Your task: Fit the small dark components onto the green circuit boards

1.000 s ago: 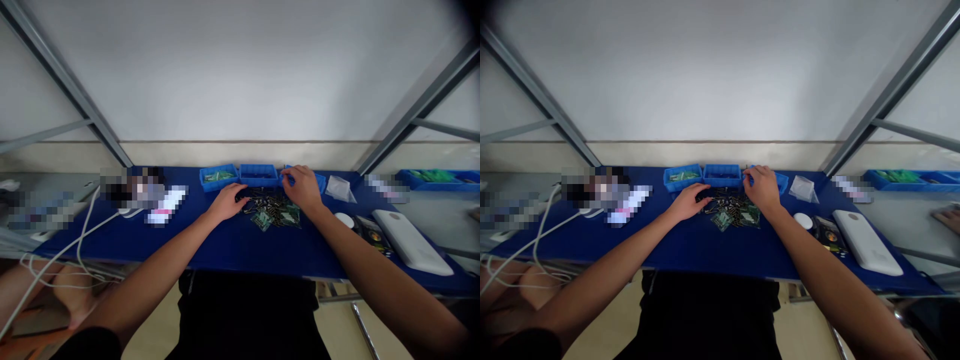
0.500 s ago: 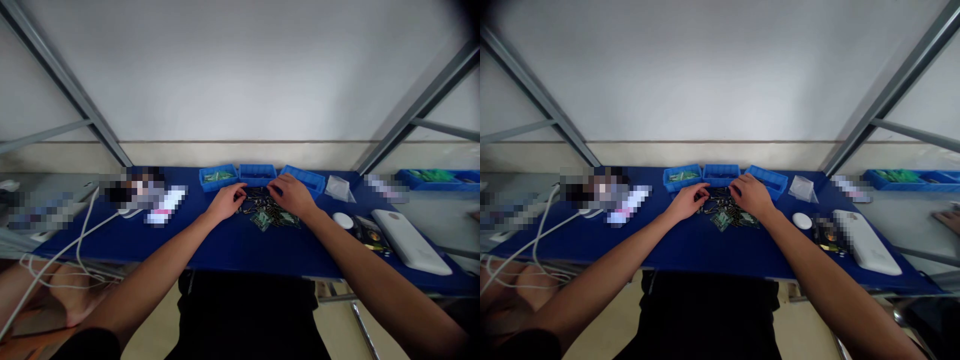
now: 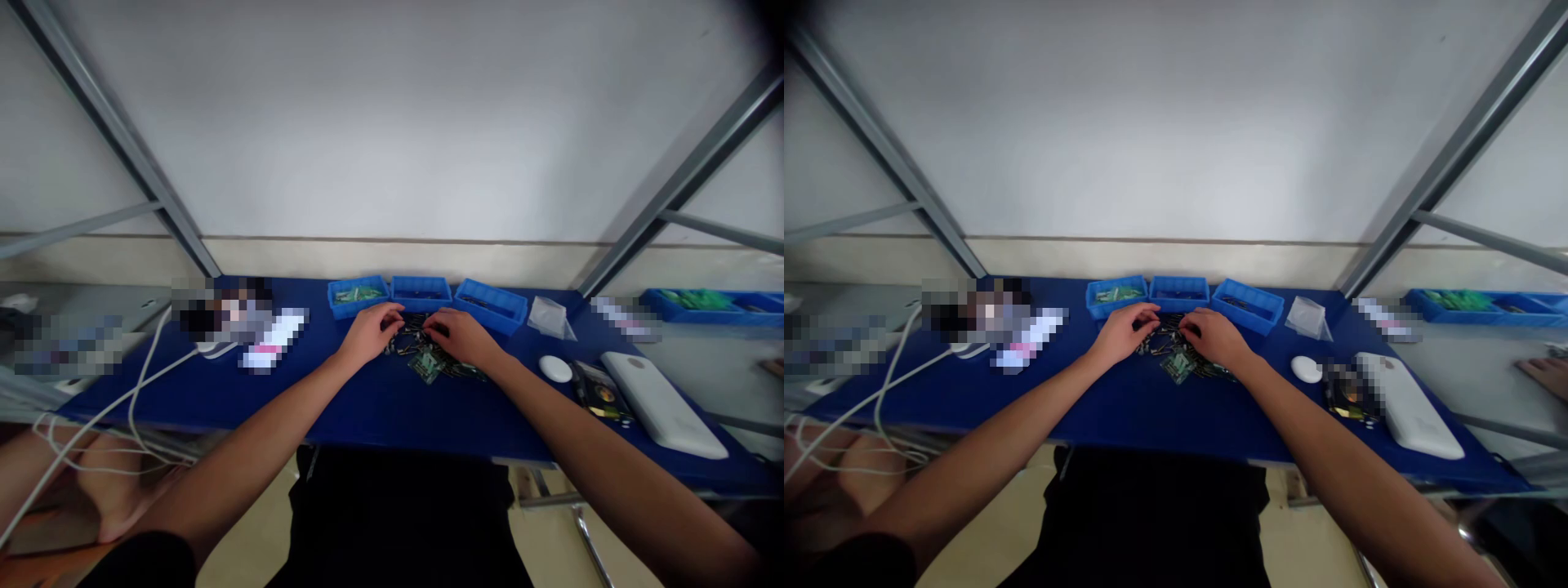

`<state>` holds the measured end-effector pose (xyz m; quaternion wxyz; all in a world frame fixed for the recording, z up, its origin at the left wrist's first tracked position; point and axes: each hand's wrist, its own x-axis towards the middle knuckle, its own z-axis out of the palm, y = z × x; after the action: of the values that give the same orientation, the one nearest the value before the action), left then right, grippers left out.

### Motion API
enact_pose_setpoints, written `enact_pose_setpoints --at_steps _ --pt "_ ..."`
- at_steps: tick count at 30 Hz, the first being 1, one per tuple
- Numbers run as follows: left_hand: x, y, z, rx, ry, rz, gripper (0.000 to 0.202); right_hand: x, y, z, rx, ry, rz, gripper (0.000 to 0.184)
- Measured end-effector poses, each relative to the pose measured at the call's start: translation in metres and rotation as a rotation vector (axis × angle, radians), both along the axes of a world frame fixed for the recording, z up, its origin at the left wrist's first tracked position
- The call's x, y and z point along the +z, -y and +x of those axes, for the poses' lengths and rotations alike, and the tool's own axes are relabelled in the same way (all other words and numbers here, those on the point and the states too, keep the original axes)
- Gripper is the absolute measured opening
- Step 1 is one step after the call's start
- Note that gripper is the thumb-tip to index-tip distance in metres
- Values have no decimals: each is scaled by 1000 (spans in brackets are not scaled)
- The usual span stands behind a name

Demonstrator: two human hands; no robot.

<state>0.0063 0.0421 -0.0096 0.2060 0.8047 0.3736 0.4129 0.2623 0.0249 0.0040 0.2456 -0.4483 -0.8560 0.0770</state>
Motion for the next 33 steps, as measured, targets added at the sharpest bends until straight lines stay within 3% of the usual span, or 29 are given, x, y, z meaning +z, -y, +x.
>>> enact_pose_setpoints --at_steps 5,11,16,21,29,33 --pt "-3 1 1 -5 49 55 18 -2 -3 -1 -32 -100 34 7" --pt "0 5 5 -43 50 -26 21 -1 3 -6 -39 -227 147 13" --pt "8 13 10 -84 3 -13 20 2 13 -24 51 -311 105 19" --pt "8 16 15 -49 36 72 25 -2 13 -35 -29 -483 -3 25" --pt "12 19 16 -50 127 87 19 -4 7 -26 38 -597 -144 22" --pt "13 20 15 -74 195 22 16 2 10 -22 58 -502 -94 27"
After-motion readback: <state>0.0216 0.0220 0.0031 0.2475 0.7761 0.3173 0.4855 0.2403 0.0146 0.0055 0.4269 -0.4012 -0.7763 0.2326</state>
